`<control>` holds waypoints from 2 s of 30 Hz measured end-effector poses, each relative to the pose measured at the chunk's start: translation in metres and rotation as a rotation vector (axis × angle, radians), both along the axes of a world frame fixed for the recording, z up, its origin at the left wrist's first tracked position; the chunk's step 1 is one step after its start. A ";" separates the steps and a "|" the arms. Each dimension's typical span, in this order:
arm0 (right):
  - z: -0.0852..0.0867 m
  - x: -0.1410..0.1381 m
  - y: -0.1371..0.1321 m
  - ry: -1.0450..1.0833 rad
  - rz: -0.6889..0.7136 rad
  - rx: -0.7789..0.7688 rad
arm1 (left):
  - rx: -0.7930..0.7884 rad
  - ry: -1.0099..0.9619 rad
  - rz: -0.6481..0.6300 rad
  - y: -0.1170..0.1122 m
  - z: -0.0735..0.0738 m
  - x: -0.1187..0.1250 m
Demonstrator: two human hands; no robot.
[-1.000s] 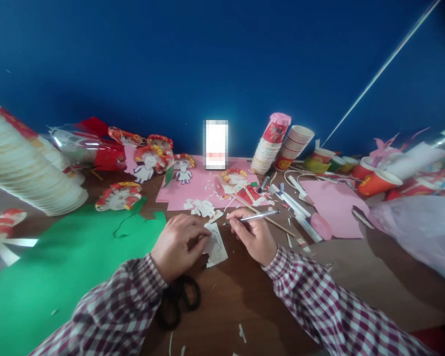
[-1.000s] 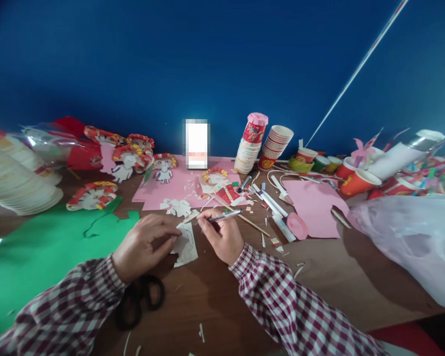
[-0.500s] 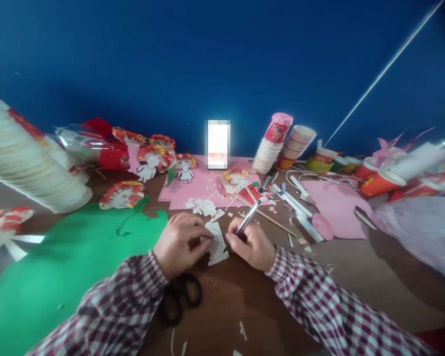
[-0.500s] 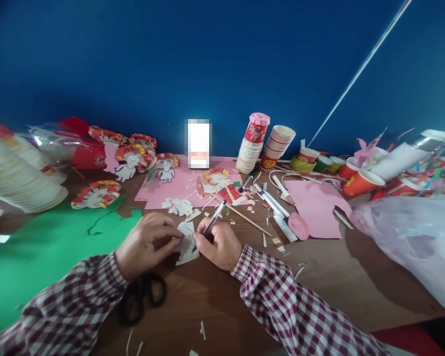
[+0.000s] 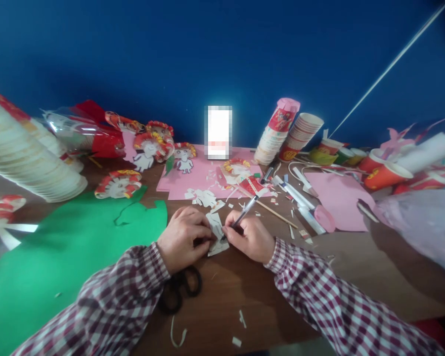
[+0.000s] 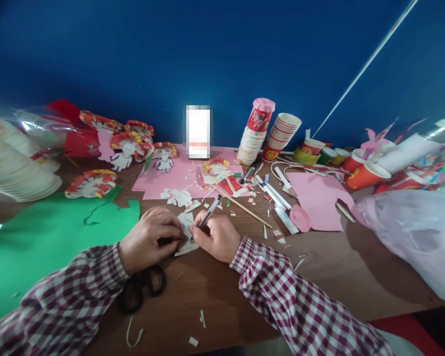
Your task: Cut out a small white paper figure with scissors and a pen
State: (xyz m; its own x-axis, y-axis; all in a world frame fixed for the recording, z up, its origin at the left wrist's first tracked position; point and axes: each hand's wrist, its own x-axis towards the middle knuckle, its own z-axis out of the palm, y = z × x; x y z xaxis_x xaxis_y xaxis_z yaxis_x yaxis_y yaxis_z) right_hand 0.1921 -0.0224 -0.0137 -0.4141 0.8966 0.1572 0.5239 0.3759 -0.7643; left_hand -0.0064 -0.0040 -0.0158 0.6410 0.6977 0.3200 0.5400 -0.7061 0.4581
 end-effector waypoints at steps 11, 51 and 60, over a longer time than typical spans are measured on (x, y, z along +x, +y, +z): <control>0.001 0.000 0.000 -0.001 0.005 -0.010 | -0.027 0.020 -0.002 -0.001 0.003 0.000; 0.000 0.003 0.002 -0.001 0.038 -0.028 | 0.000 0.031 -0.016 0.001 -0.002 -0.001; 0.000 0.002 0.002 -0.002 0.042 -0.023 | 0.012 0.024 -0.028 0.003 -0.004 -0.002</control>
State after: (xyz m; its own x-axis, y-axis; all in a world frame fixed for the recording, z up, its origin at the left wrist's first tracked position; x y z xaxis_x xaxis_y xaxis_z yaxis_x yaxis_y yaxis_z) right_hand 0.1943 -0.0200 -0.0133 -0.4518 0.8818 0.1355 0.5096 0.3798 -0.7720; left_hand -0.0082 -0.0010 -0.0194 0.6679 0.6754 0.3126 0.5302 -0.7266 0.4370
